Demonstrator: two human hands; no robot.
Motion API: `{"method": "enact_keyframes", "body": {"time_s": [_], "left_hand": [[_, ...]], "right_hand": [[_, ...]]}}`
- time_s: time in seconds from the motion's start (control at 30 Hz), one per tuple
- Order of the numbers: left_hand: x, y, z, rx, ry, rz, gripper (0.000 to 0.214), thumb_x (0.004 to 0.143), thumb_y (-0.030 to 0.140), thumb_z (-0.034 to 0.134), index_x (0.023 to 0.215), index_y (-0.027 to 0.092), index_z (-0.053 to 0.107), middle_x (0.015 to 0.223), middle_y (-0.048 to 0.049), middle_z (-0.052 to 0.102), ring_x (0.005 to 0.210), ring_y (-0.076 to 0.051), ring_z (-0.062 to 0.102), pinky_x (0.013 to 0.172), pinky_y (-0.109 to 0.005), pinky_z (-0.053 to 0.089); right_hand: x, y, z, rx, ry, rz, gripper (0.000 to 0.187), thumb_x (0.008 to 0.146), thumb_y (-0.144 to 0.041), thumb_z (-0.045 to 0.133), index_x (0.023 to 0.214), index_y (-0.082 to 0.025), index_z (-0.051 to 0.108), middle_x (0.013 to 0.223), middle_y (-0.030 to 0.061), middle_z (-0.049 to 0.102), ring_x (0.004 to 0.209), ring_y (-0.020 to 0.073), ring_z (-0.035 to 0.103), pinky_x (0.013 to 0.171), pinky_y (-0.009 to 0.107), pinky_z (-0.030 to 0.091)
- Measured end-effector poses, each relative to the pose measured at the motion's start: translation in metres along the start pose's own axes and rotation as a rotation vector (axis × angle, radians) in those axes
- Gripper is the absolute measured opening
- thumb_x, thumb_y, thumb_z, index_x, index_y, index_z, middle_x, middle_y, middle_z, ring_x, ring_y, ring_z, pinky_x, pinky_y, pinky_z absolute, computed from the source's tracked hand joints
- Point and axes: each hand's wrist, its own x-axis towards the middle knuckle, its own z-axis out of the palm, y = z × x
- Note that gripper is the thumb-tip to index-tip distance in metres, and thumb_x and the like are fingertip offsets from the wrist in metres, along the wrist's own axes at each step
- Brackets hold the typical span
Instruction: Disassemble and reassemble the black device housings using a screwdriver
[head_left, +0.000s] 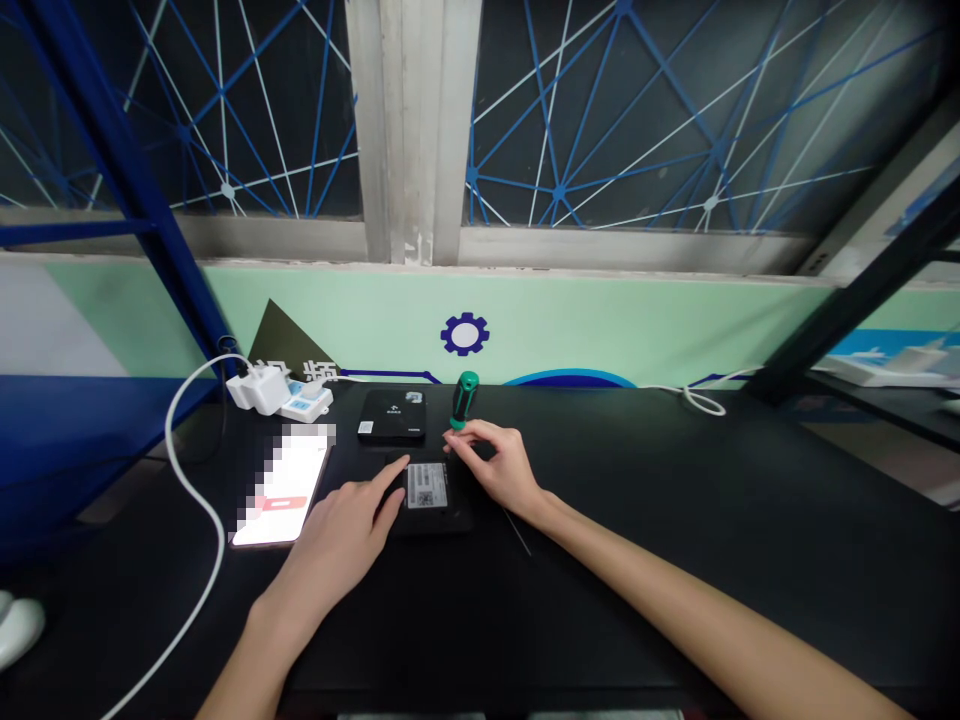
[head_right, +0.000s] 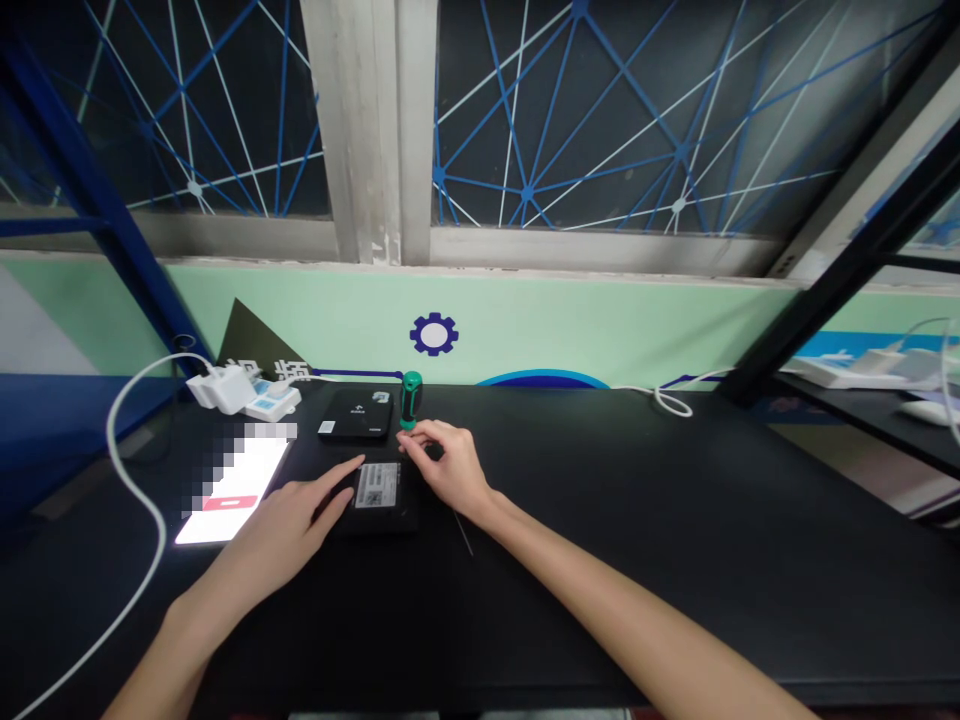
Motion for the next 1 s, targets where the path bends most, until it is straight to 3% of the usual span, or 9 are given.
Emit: {"method": "enact_keyframes", "body": {"time_s": [0.2,0.43,0.73,1.0], "left_hand": [[-0.001,0.0,-0.002,-0.014,-0.004,0.002,0.053,0.105,0.044,0.026,0.156,0.035,0.034,0.095,-0.0068,0.074,0.086,-0.029,0.071,0.068,-0.032,0.046],[0.0,0.004,-0.003,0.009,0.006,-0.046,0.052,0.104,0.042,0.031,0.154,0.032,0.04,0.088,-0.0054,0.075,0.084,-0.027,0.071,0.07,-0.031,0.047],[-0.001,0.007,-0.004,0.01,0.028,-0.084,0.049,0.104,0.043,0.035,0.151,0.038,0.043,0.087,-0.0032,0.075,0.079,-0.027,0.071,0.06,-0.028,0.043],[-0.002,0.011,-0.007,0.055,0.134,-0.165,0.04,0.103,0.039,0.039,0.135,0.035,0.063,0.087,-0.0029,0.075,0.079,-0.025,0.069,0.061,-0.029,0.041]], "right_hand": [[0.0,0.004,0.001,0.019,0.016,0.024,0.023,0.094,-0.037,0.066,0.077,-0.022,0.068,0.075,0.0037,0.076,0.068,0.0203,0.071,0.069,0.032,0.056],[-0.002,0.002,0.001,0.041,0.058,0.015,0.021,0.095,-0.037,0.064,0.082,-0.021,0.07,0.081,0.0052,0.077,0.072,0.0209,0.073,0.072,0.033,0.058],[-0.001,0.001,0.001,0.048,0.076,0.016,0.02,0.095,-0.035,0.064,0.081,-0.021,0.069,0.078,0.0048,0.077,0.071,0.0213,0.074,0.071,0.032,0.058],[-0.001,0.0,0.0,0.06,0.095,0.023,0.019,0.094,-0.034,0.065,0.081,-0.021,0.07,0.077,0.0047,0.077,0.072,0.0222,0.074,0.071,0.032,0.058]]}}
